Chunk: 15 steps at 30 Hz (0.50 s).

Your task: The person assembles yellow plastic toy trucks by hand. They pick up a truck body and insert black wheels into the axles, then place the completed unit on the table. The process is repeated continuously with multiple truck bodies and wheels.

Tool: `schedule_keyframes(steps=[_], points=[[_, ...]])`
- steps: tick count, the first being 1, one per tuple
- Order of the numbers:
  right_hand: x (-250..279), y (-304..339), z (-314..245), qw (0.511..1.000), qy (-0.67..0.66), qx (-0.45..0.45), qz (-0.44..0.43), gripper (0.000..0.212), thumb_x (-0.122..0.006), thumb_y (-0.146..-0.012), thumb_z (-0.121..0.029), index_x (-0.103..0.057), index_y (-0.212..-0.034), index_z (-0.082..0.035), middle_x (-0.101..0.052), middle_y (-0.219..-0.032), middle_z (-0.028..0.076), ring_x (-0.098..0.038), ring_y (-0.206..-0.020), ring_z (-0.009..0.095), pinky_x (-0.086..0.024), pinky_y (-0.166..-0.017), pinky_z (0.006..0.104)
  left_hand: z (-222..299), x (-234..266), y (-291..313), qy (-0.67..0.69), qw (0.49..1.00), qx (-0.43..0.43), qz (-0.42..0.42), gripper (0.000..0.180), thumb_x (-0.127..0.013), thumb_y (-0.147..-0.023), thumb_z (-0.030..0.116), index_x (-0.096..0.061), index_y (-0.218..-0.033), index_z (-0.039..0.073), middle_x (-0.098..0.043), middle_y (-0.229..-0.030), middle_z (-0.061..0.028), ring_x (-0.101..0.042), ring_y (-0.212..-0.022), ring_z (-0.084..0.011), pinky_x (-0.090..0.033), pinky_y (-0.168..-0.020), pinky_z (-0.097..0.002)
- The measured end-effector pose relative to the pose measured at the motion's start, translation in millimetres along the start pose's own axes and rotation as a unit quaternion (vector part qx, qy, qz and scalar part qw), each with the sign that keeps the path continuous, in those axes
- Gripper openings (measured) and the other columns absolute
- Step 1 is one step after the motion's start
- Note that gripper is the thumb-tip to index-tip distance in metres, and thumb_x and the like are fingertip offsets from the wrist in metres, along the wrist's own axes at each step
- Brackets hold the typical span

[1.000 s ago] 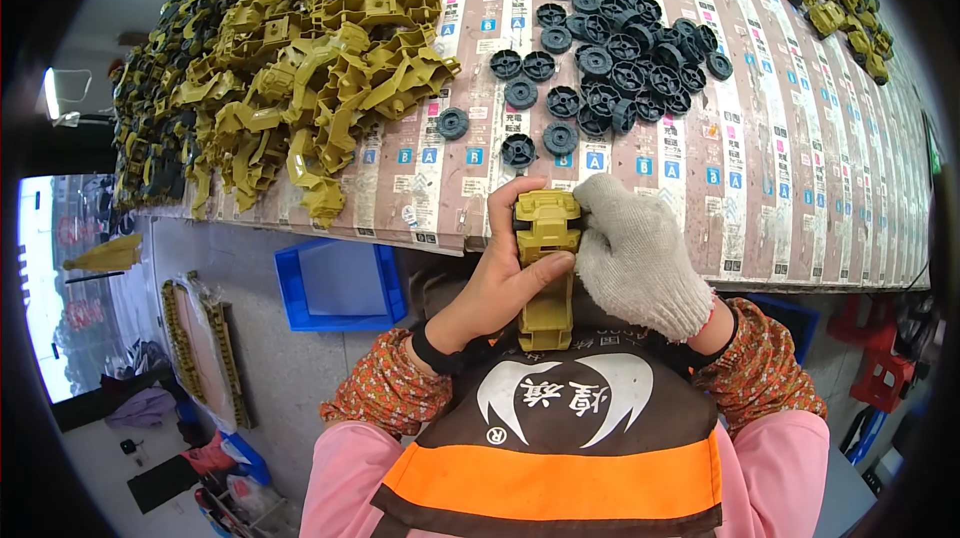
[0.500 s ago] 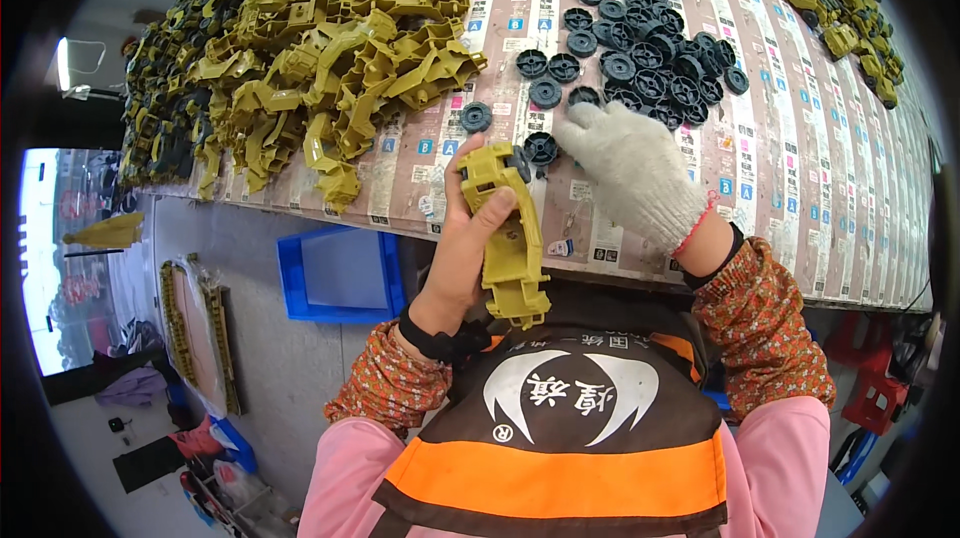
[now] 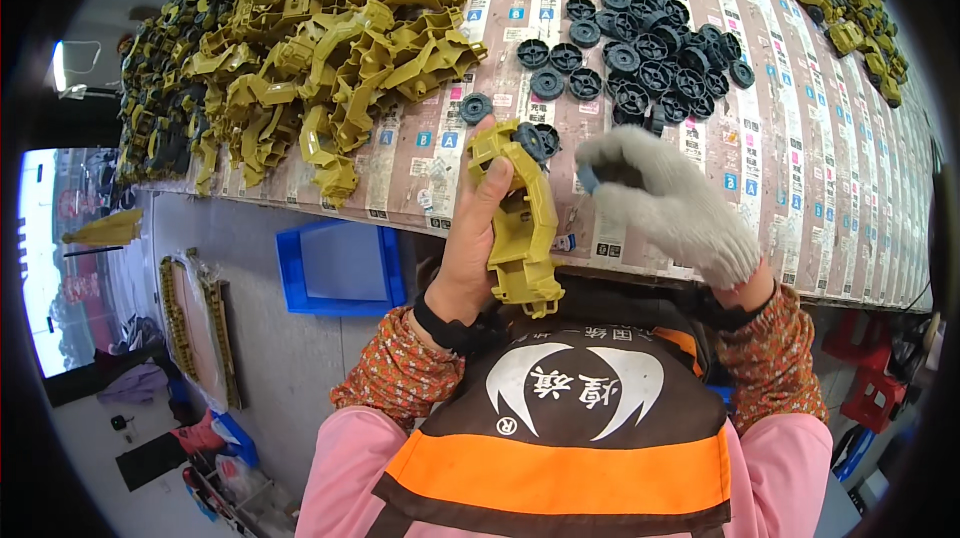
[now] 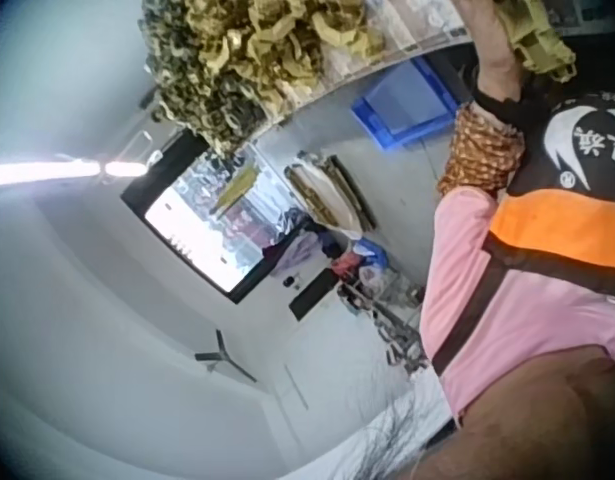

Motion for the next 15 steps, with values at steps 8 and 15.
schedule_keyframes(steps=[8,15], points=[[-35,39,21,0.983,-0.171,-0.055,-0.034,0.036,-0.065,-0.099,-0.014,-0.063,-0.132,0.002,-0.069,-0.116,0.009,-0.066,-0.103,0.014,-0.056,-0.091,0.0316,4,-16,-10,-0.004,0.999,-0.035,0.025,0.068,-0.067,-0.107,0.03,-0.029,-0.163,0.022,-0.059,-0.126,-0.0045,-0.067,-0.103,-0.0177,-0.064,-0.082,-0.036],[-35,41,27,0.975,-0.212,-0.066,-0.016,0.042,-0.065,-0.101,-0.014,-0.061,-0.138,0.004,-0.071,-0.117,0.01,-0.068,-0.1,0.014,-0.056,-0.089,0.0307,7,-26,-10,-0.027,0.998,-0.052,0.019,0.068,-0.069,-0.106,0.025,-0.029,-0.161,0.02,-0.058,-0.127,-0.0058,-0.067,-0.102,-0.0184,-0.064,-0.081,-0.0369]])
Point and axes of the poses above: each hand's wrist, its own y-axis away from the middle knuckle, its own x-axis out of the back of the hand, z = x × y, the point moved 6 cm from there along -y, towards the middle knuckle
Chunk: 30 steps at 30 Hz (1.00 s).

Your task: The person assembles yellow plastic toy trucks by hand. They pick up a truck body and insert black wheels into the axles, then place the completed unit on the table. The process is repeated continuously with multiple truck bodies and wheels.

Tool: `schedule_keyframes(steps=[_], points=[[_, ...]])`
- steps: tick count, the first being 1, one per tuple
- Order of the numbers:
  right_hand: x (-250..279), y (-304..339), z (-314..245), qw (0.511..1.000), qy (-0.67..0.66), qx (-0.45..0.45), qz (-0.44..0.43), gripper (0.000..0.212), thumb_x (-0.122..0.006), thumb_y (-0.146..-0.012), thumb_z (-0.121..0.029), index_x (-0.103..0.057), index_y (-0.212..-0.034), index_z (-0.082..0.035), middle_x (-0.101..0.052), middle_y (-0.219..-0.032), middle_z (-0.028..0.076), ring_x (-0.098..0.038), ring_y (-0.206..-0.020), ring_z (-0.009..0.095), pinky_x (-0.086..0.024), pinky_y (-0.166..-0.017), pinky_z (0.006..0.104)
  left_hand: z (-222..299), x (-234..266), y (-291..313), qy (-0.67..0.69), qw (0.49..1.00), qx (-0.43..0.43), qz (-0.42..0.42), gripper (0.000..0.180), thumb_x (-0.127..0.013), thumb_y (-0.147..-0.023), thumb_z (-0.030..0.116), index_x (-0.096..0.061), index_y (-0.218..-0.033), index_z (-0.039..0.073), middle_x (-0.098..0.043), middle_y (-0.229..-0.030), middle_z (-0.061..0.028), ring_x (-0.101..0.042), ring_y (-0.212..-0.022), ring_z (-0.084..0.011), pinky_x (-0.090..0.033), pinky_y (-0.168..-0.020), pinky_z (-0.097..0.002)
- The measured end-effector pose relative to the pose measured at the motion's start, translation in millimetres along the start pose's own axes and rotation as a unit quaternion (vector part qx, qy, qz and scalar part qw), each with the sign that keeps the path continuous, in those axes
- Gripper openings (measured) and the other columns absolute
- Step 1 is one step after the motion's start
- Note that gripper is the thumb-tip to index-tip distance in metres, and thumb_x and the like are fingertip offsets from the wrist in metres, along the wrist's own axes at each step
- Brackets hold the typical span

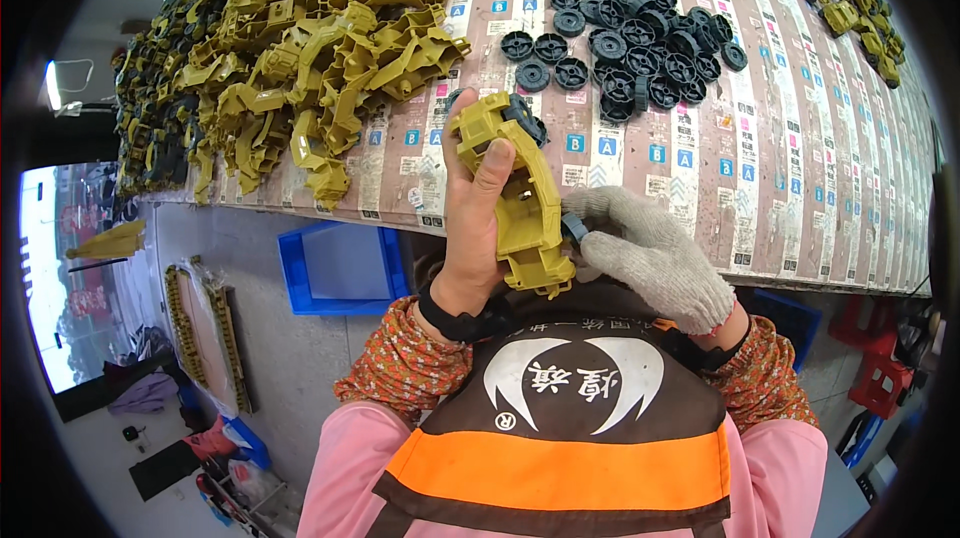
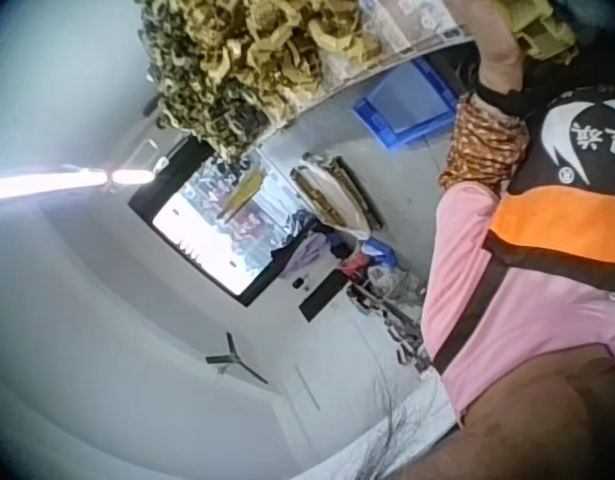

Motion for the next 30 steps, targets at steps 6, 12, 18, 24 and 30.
schedule_keyframes(steps=[6,12,18,24,30], points=[[1,7,2,0.999,0.01,-0.002,0.052,0.043,-0.063,-0.1,-0.013,-0.061,-0.14,0.006,-0.073,-0.104,0.009,-0.067,-0.089,0.014,-0.056,-0.081,0.0309,9,-4,-1,-0.087,0.987,-0.135,0.021,0.069,-0.068,-0.106,0.023,-0.031,-0.164,0.017,-0.06,-0.132,-0.0045,-0.066,-0.106,-0.015,-0.062,-0.086,-0.0333],[-9,21,-11,0.927,0.277,0.216,0.131,0.032,-0.062,-0.096,-0.005,-0.065,-0.127,0.003,-0.067,-0.083,0.018,-0.07,-0.074,0.031,-0.054,-0.069,0.0424,25,-25,7,-0.095,0.975,-0.202,-0.004,0.086,-0.076,-0.098,0.005,-0.025,-0.165,0.016,-0.055,-0.138,-0.0061,-0.062,-0.116,-0.0167,-0.056,-0.099,-0.0337],[-14,33,-17,0.898,0.351,0.222,0.143,0.062,-0.054,-0.081,0.004,-0.057,-0.143,0.005,-0.07,-0.09,0.026,-0.074,-0.079,0.04,-0.058,-0.072,0.0489,24,-40,17,-0.217,0.922,-0.322,-0.018,0.101,-0.085,-0.087,0.004,-0.02,-0.165,0.006,-0.038,-0.155,-0.0091,-0.05,-0.135,-0.0221,-0.046,-0.112,-0.0381],[-8,35,-38,0.905,0.354,0.194,0.135,0.071,-0.07,-0.08,-0.013,-0.052,-0.147,0.001,-0.071,-0.103,0.025,-0.07,-0.089,0.047,-0.056,-0.08,0.0513,14,-39,26,-0.213,0.902,-0.375,0.016,0.098,-0.083,-0.093,0.013,-0.016,-0.165,0.007,-0.036,-0.155,-0.0101,-0.048,-0.133,-0.022,-0.043,-0.113,-0.0377],[19,6,-63,0.906,0.339,0.173,0.183,0.082,-0.084,-0.082,-0.041,-0.048,-0.146,-0.006,-0.073,-0.107,0.028,-0.073,-0.096,0.049,-0.059,-0.081,0.0531,15,-70,-12,-0.122,0.966,-0.222,-0.047,0.094,-0.069,-0.102,0.006,-0.006,-0.17,0.018,-0.042,-0.152,-0.0112,-0.045,-0.141,-0.0232,-0.04,-0.117,-0.04]])
Point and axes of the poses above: each hand's wrist, its own y-axis away from the middle knuckle, its own x-axis out of the back of the hand, z = x × y, the point moved 6 cm from there along -y, towards the middle knuckle
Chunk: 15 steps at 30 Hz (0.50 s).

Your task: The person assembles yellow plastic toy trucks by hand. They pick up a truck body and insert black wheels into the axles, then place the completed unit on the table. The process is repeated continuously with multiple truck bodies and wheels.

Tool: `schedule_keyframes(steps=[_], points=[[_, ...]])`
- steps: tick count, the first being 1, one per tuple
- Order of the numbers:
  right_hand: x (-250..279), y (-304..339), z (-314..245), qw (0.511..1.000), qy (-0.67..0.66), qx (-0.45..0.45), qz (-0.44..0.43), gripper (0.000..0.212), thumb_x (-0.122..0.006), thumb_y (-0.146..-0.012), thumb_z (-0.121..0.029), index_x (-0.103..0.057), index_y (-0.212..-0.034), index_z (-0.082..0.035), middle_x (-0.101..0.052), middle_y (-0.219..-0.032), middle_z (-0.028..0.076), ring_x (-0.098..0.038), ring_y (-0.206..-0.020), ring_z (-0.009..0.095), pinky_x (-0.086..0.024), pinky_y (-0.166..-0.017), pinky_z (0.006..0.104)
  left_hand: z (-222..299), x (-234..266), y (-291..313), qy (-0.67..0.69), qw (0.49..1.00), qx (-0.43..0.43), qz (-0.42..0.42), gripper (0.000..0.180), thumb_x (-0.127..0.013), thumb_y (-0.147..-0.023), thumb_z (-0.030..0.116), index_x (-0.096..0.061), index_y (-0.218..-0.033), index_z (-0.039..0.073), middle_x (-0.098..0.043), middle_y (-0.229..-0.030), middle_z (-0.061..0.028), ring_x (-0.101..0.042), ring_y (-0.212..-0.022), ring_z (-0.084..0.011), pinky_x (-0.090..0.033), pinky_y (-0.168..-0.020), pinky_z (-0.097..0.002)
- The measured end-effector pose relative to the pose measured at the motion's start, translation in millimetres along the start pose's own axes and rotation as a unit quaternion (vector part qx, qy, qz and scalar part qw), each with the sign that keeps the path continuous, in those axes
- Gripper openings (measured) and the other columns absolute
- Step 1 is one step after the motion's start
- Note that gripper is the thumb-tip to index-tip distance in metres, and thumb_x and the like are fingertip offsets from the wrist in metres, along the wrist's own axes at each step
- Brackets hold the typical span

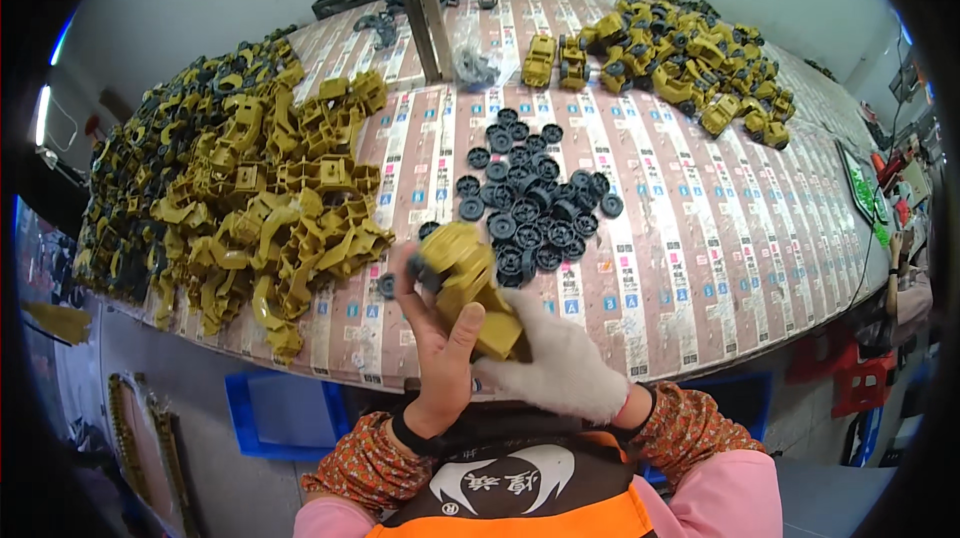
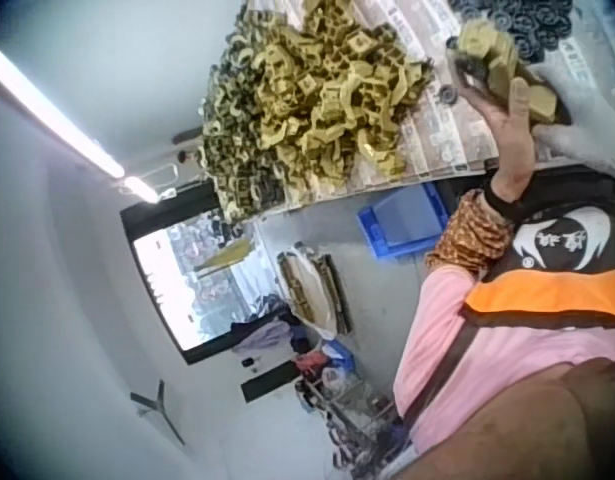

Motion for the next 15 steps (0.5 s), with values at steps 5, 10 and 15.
schedule_keyframes(steps=[5,10,15], points=[[79,-63,59,0.941,-0.296,-0.163,-0.002,0.063,-0.082,-0.087,-0.043,-0.058,-0.124,0.002,-0.069,-0.092,0.01,-0.069,-0.067,0.013,-0.053,-0.052,0.0268,6,18,-23,-0.048,0.998,0.017,-0.049,0.069,-0.061,-0.105,0.011,-0.027,-0.165,0.014,-0.053,-0.143,-0.0073,-0.054,-0.132,-0.0193,-0.049,-0.106,-0.0343],[234,-138,142,0.924,-0.293,-0.156,0.187,0.036,-0.081,-0.088,-0.039,-0.067,-0.102,-0.009,-0.062,-0.08,0.003,-0.064,-0.065,0.018,-0.049,-0.055,0.0298,17,89,-27,-0.127,0.988,0.081,0.04,0.036,-0.056,-0.105,0.01,-0.054,-0.141,0.009,-0.061,-0.128,0.001,-0.057,-0.115,-0.0092,-0.049,-0.093,-0.0284],[385,-160,175,0.963,-0.115,0.067,0.233,0.041,-0.071,-0.101,-0.027,-0.061,-0.129,0.001,-0.07,-0.103,0.01,-0.069,-0.088,0.019,-0.056,-0.075,0.032,37,134,-50,-0.205,0.976,0.028,0.076,0.03,-0.059,-0.105,0.011,-0.06,-0.134,0.011,-0.063,-0.121,0.0027,-0.059,-0.109,-0.0072,-0.048,-0.09,-0.027]])
Point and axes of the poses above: each hand's wrist, its own y-axis away from the middle knuckle, its own x-axis out of the back of the hand, z = x × y, the point moved 6 cm from there along -y, towards the middle knuckle
